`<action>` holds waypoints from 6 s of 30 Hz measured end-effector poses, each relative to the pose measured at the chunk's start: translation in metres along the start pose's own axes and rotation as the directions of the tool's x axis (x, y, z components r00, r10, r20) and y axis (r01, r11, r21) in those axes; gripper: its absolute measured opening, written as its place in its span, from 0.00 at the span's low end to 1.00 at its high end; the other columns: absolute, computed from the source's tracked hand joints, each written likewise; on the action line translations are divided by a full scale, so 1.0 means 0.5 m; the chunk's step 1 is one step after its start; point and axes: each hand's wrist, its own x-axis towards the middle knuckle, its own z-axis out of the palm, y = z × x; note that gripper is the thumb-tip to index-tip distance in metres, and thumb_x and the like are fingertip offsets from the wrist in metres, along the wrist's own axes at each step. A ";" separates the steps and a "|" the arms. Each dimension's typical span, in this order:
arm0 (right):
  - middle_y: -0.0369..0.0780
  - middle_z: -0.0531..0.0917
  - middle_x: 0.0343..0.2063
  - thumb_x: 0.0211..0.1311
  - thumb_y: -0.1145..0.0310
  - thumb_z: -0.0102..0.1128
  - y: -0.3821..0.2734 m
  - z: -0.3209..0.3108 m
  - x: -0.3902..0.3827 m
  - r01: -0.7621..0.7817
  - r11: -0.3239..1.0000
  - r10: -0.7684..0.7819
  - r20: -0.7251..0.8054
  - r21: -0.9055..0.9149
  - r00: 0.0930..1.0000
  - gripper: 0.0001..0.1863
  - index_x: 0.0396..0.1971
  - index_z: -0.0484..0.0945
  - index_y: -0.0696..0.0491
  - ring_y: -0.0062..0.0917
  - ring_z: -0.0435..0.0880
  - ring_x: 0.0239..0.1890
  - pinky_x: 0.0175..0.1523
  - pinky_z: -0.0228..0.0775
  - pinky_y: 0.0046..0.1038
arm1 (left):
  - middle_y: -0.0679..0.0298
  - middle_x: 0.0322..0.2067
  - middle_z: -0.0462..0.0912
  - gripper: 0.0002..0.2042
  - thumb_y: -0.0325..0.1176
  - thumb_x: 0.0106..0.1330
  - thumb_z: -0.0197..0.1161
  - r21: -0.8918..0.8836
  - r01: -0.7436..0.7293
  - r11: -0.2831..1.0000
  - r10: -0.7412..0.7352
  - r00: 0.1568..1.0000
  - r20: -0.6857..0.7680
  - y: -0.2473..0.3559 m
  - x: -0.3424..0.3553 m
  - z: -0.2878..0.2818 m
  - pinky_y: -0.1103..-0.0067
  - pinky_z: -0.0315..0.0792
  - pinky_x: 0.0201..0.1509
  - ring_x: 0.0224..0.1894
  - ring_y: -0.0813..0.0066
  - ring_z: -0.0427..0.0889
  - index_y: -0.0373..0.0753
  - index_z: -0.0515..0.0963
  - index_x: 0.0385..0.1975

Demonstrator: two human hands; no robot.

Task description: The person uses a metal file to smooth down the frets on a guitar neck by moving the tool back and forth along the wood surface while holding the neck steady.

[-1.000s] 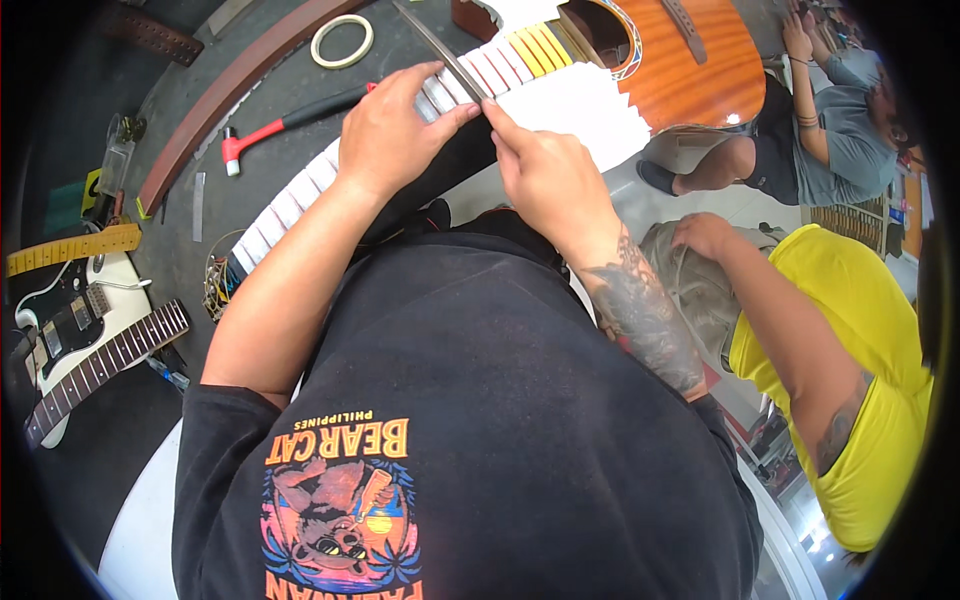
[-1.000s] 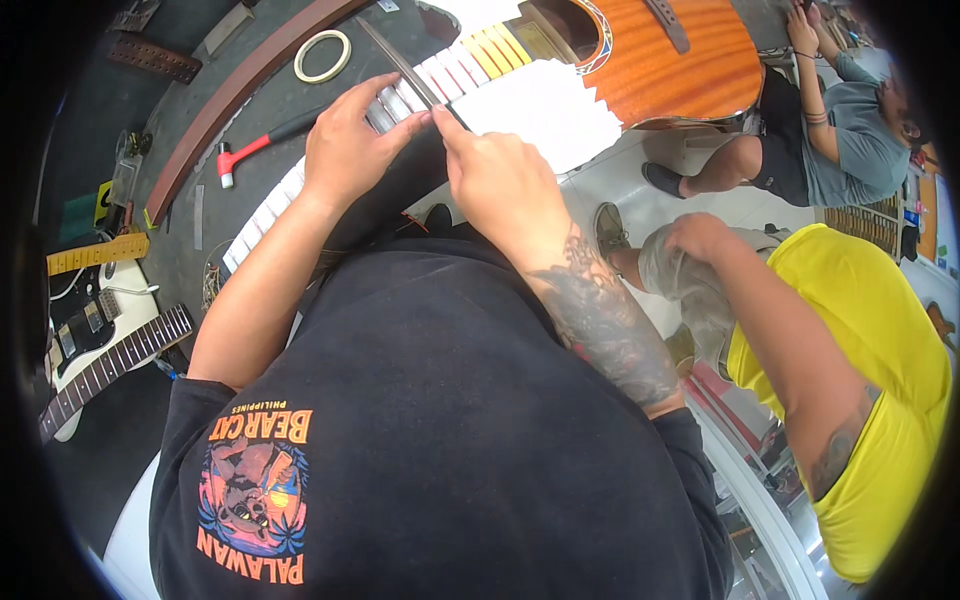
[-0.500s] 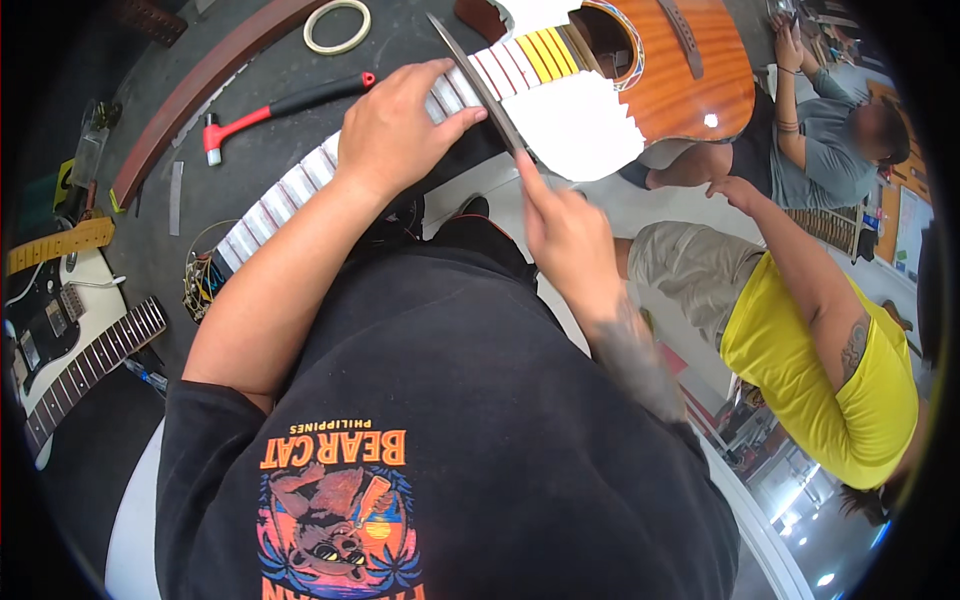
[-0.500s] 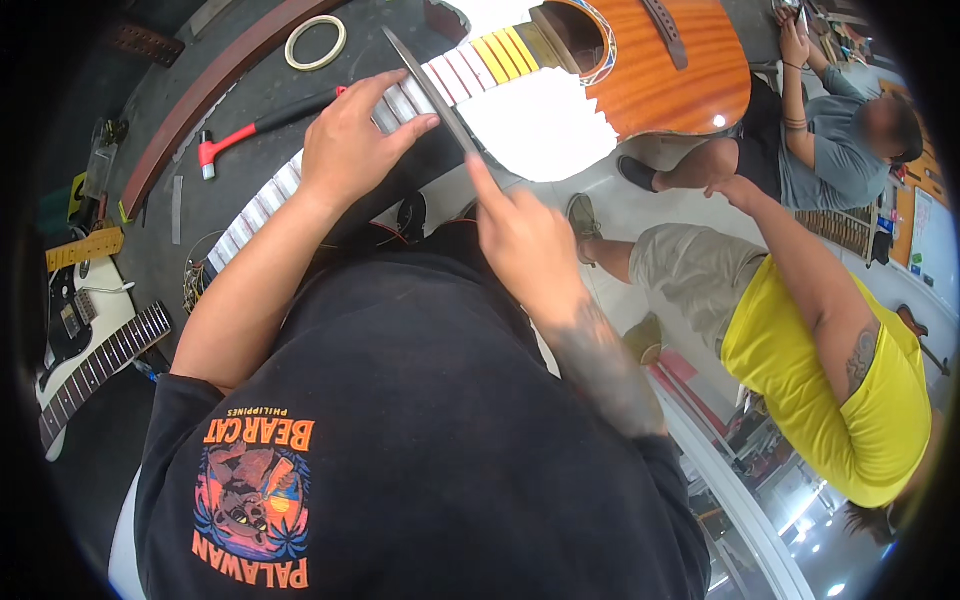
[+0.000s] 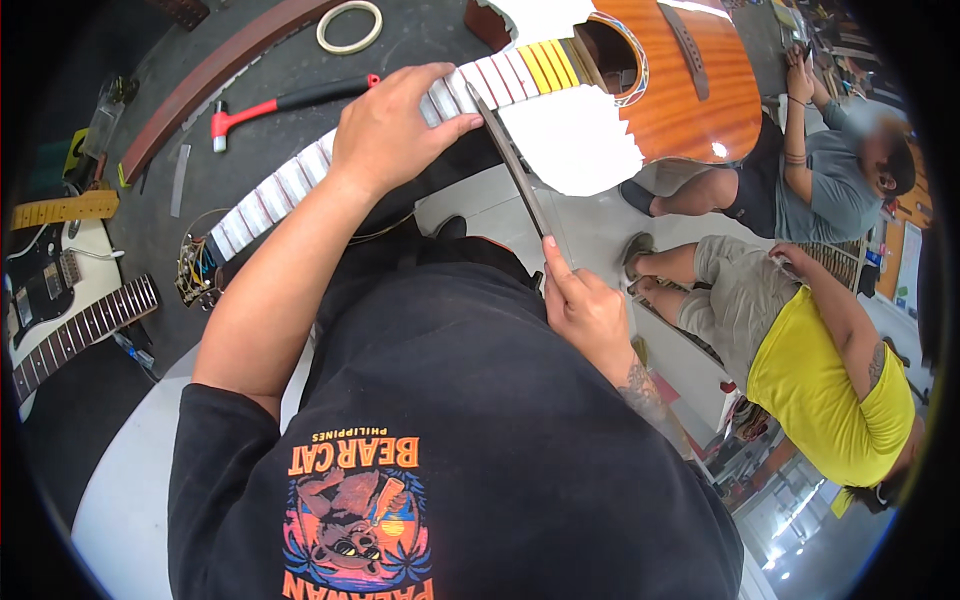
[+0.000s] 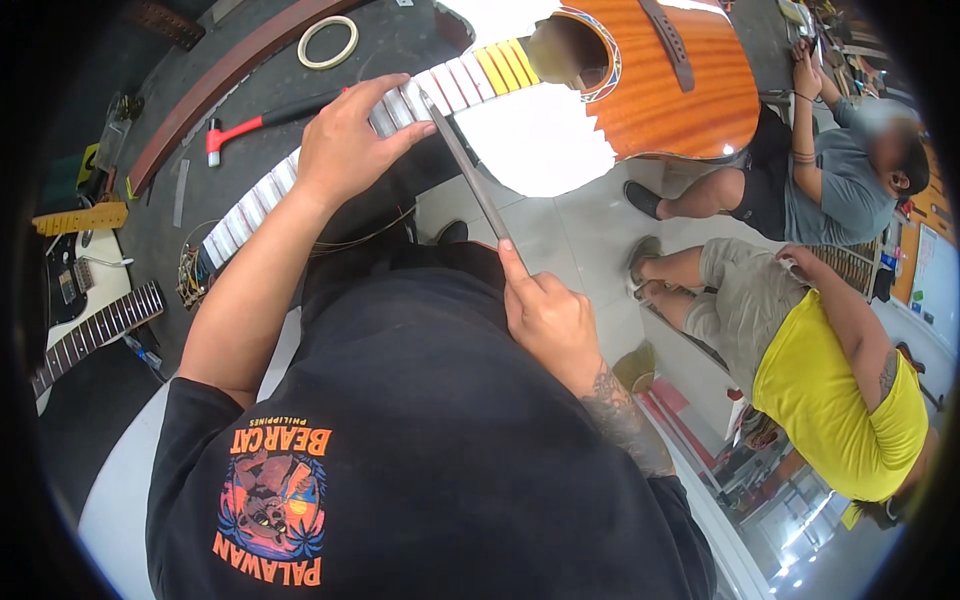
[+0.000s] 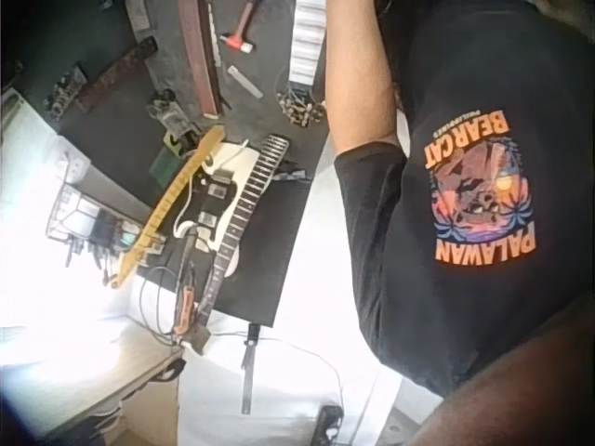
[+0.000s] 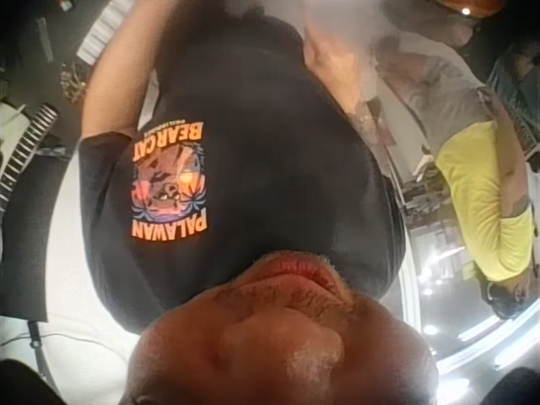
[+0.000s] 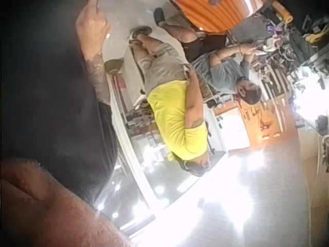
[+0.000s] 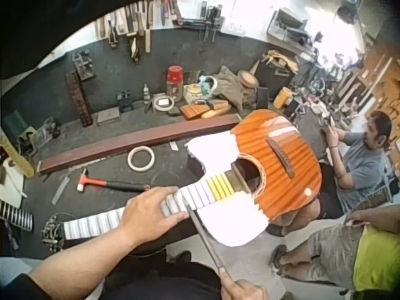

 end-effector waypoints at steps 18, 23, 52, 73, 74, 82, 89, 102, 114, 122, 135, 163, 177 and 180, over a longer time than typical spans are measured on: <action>0.38 0.73 0.16 0.56 0.84 0.68 -0.022 -0.017 0.006 -0.010 1.000 0.009 0.038 0.026 0.999 0.30 0.61 0.80 0.55 0.30 0.74 0.15 0.23 0.68 0.30 | 0.64 0.45 0.88 0.25 0.46 0.54 0.78 -0.093 -0.058 0.994 0.051 0.996 -0.069 -0.011 -0.008 0.012 0.70 0.81 0.48 0.45 0.59 0.87 0.44 0.84 0.51; 0.40 0.75 0.17 0.58 0.85 0.67 -0.034 0.011 0.135 0.021 1.000 -0.021 0.015 -0.017 1.000 0.28 0.61 0.80 0.58 0.27 0.74 0.15 0.26 0.68 0.24 | 0.64 0.44 0.87 0.25 0.45 0.53 0.78 -0.069 -0.076 0.995 0.070 0.993 -0.094 0.000 0.000 0.011 0.71 0.80 0.47 0.45 0.59 0.86 0.44 0.84 0.51; 0.39 0.77 0.18 0.52 0.85 0.71 0.003 -0.022 0.125 0.045 0.998 -0.043 -0.051 0.034 0.998 0.27 0.56 0.83 0.58 0.28 0.75 0.16 0.26 0.71 0.26 | 0.52 0.35 0.86 0.23 0.36 0.53 0.80 -0.162 -0.093 0.982 0.105 0.992 0.067 -0.012 0.012 0.000 0.73 0.79 0.35 0.33 0.62 0.87 0.29 0.82 0.45; 0.36 0.72 0.16 0.53 0.85 0.71 -0.005 0.032 0.096 0.032 0.999 -0.032 -0.067 -0.004 0.997 0.30 0.59 0.82 0.55 0.26 0.73 0.15 0.23 0.68 0.29 | 0.51 0.35 0.86 0.24 0.36 0.51 0.81 -0.158 -0.187 0.970 0.161 0.974 -0.162 -0.004 -0.002 0.016 0.73 0.80 0.35 0.34 0.61 0.88 0.28 0.82 0.44; 0.36 0.72 0.15 0.55 0.84 0.71 -0.016 0.033 0.138 0.026 0.999 -0.027 -0.051 -0.021 0.998 0.29 0.60 0.81 0.55 0.26 0.73 0.15 0.24 0.68 0.29 | 0.51 0.35 0.86 0.24 0.36 0.51 0.81 -0.139 -0.179 0.974 0.155 0.973 -0.170 -0.004 -0.002 0.014 0.73 0.80 0.35 0.34 0.61 0.88 0.29 0.82 0.44; 0.37 0.72 0.15 0.59 0.83 0.69 -0.029 0.020 0.224 0.029 0.999 -0.029 -0.011 0.016 1.000 0.28 0.62 0.81 0.55 0.26 0.72 0.15 0.26 0.69 0.28 | 0.51 0.35 0.86 0.24 0.36 0.51 0.81 -0.163 -0.191 0.968 0.163 0.972 -0.170 -0.023 -0.001 0.034 0.72 0.80 0.36 0.35 0.58 0.88 0.29 0.82 0.44; 0.39 0.77 0.18 0.52 0.85 0.72 0.004 0.020 0.020 0.012 0.999 -0.012 0.001 -0.037 1.000 0.28 0.57 0.82 0.58 0.27 0.76 0.16 0.25 0.70 0.26 | 0.51 0.37 0.86 0.24 0.36 0.51 0.81 -0.151 -0.159 0.976 0.155 0.987 -0.036 -0.019 0.002 0.011 0.72 0.80 0.37 0.36 0.58 0.88 0.29 0.81 0.45; 0.35 0.83 0.21 0.67 0.83 0.62 -0.021 -0.024 0.172 0.020 0.997 -0.017 -0.036 0.075 0.999 0.23 0.62 0.78 0.63 0.10 0.75 0.18 0.28 0.68 0.16 | 0.52 0.37 0.86 0.24 0.38 0.53 0.80 -0.084 -0.079 0.993 0.077 0.997 -0.017 0.002 -0.004 -0.005 0.72 0.79 0.36 0.35 0.60 0.88 0.30 0.81 0.45; 0.37 0.77 0.17 0.48 0.86 0.72 0.001 -0.024 -0.018 -0.036 0.996 0.036 0.004 0.083 0.999 0.27 0.52 0.85 0.58 0.25 0.75 0.16 0.25 0.68 0.25 | 0.51 0.36 0.87 0.25 0.39 0.51 0.82 -0.134 -0.218 0.967 0.195 0.967 -0.166 -0.014 -0.005 0.013 0.71 0.81 0.38 0.36 0.59 0.88 0.29 0.82 0.44; 0.42 0.81 0.19 0.52 0.88 0.70 -0.010 -0.007 -0.025 -0.019 0.998 0.018 0.020 0.063 1.000 0.29 0.57 0.83 0.59 0.26 0.78 0.17 0.28 0.71 0.22 | 0.50 0.36 0.87 0.26 0.39 0.51 0.82 -0.116 -0.200 0.973 0.177 0.968 -0.180 -0.015 -0.009 0.011 0.71 0.81 0.40 0.37 0.58 0.89 0.29 0.82 0.44; 0.36 0.73 0.15 0.59 0.83 0.70 -0.039 0.053 0.269 0.104 0.994 -0.100 -0.125 0.030 0.987 0.27 0.60 0.82 0.56 0.25 0.74 0.15 0.24 0.68 0.28 | 0.50 0.37 0.87 0.26 0.39 0.51 0.82 -0.089 -0.188 0.978 0.170 0.970 -0.175 0.000 -0.012 0.005 0.71 0.81 0.39 0.37 0.58 0.89 0.29 0.82 0.45; 0.42 0.83 0.20 0.51 0.87 0.70 -0.005 -0.024 -0.024 -0.077 0.997 0.076 0.044 0.028 0.996 0.28 0.56 0.83 0.60 0.26 0.80 0.18 0.29 0.72 0.23 | 0.52 0.36 0.86 0.25 0.39 0.54 0.80 -0.187 -0.148 0.971 0.138 0.988 -0.069 0.001 0.002 -0.009 0.72 0.80 0.37 0.34 0.61 0.88 0.29 0.81 0.46; 0.38 0.78 0.19 0.50 0.85 0.73 -0.018 -0.011 0.027 -0.032 0.999 0.032 0.034 0.006 0.999 0.28 0.55 0.83 0.58 0.26 0.77 0.16 0.23 0.69 0.28 | 0.62 0.44 0.88 0.26 0.39 0.49 0.81 -0.127 -0.114 0.985 0.096 0.985 -0.144 -0.008 -0.002 0.022 0.73 0.80 0.47 0.44 0.62 0.88 0.42 0.85 0.50; 0.38 0.77 0.18 0.54 0.84 0.72 -0.054 -0.008 0.155 -0.038 0.998 0.040 0.048 -0.048 0.998 0.28 0.58 0.82 0.57 0.26 0.76 0.17 0.26 0.69 0.26 | 0.62 0.44 0.89 0.26 0.40 0.49 0.81 -0.135 -0.099 0.986 0.082 0.988 -0.130 -0.012 0.003 0.020 0.73 0.81 0.47 0.44 0.61 0.88 0.42 0.85 0.50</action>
